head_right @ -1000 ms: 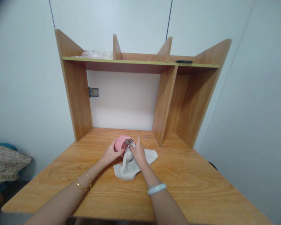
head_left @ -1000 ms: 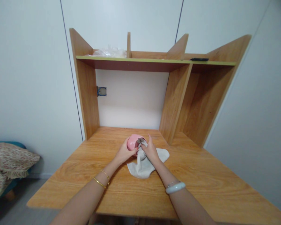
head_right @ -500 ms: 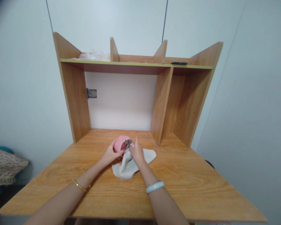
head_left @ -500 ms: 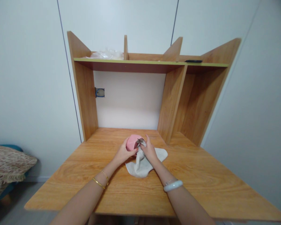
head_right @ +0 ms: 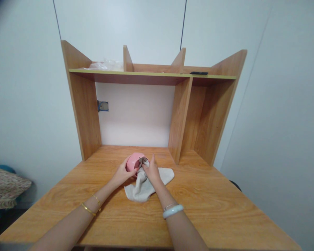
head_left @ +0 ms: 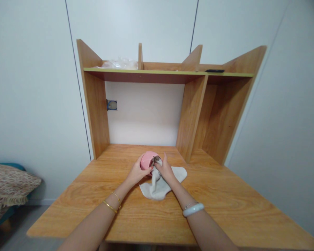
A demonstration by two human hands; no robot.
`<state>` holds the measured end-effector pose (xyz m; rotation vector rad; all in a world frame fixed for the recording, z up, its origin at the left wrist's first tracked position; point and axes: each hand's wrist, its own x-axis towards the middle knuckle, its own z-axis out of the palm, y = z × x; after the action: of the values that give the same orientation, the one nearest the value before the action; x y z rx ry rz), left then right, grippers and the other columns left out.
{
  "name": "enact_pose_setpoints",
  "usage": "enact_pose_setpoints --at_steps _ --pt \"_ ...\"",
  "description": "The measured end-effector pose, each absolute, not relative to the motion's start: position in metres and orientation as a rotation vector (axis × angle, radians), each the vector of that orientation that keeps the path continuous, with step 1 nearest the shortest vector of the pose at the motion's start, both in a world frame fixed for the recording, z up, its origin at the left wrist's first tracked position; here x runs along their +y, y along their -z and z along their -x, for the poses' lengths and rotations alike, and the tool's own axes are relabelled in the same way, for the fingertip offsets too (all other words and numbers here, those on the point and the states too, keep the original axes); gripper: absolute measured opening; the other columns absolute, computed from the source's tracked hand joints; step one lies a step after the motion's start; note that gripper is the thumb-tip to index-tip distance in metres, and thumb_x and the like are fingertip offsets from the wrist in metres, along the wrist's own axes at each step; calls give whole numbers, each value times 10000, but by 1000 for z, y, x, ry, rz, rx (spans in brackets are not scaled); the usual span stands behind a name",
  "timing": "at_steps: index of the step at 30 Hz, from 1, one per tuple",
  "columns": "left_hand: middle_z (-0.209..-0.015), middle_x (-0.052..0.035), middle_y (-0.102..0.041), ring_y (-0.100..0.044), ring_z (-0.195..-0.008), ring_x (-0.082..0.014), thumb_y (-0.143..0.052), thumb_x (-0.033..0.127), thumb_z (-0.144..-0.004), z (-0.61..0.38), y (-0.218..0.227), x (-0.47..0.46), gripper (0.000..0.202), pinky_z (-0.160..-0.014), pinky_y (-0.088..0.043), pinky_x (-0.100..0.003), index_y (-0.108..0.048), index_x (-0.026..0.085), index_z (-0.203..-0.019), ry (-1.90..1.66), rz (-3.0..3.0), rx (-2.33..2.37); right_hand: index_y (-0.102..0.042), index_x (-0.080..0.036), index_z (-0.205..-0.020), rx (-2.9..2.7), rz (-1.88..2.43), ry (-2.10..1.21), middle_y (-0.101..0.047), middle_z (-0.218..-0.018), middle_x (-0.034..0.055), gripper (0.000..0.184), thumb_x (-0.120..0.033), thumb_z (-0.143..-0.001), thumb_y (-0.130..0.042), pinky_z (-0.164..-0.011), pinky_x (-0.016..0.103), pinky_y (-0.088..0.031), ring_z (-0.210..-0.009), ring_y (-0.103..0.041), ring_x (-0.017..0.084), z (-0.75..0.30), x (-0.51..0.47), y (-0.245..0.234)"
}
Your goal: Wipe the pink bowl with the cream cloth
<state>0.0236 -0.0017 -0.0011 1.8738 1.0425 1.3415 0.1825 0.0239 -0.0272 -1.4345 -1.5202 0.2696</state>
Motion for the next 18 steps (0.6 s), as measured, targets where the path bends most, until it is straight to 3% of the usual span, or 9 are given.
enact_pose_setpoints --at_steps 5,11,15,18 --pt "-1172 -105 -546 -515 -1060 -223 -635 273 -662 -22 2 -2 707 -937 -392 -331 -359 131 -1297 -1305 -1958 1066 -159 -92 -1368 -1552 1412 -236 -627 -1001 141 745 -197 -721 -513 -770 338 -457 -915 -603 232 -182 23 29" --pt "-1207 -107 -514 -502 -1081 -228 -649 268 -667 -20 8 2 751 -959 -375 -349 -307 157 -1325 -1248 -1934 935 -136 -36 -1370 -1482 1484 -170 -652 -845 122 760 -181 -713 -489 -697 322 -463 -782 -614 232 -186 21 25" --pt "-1300 -148 -420 -456 -1151 -235 -710 344 -634 -23 14 6 966 -982 -357 -367 -118 175 -1378 -1274 -1707 745 -170 -28 -1362 -1428 1451 -180 -640 -901 148 745 -211 -714 -488 -738 347 -459 -850 -603 255 -188 23 26" --pt "-1280 -155 -442 -482 -1131 -226 -760 352 -574 -27 13 7 1102 -961 -382 -372 -17 200 -1373 -1283 -1557 623 -201 -25 -1350 -1367 1421 -227 -624 -966 166 734 -220 -704 -491 -774 363 -455 -893 -592 262 -188 26 28"
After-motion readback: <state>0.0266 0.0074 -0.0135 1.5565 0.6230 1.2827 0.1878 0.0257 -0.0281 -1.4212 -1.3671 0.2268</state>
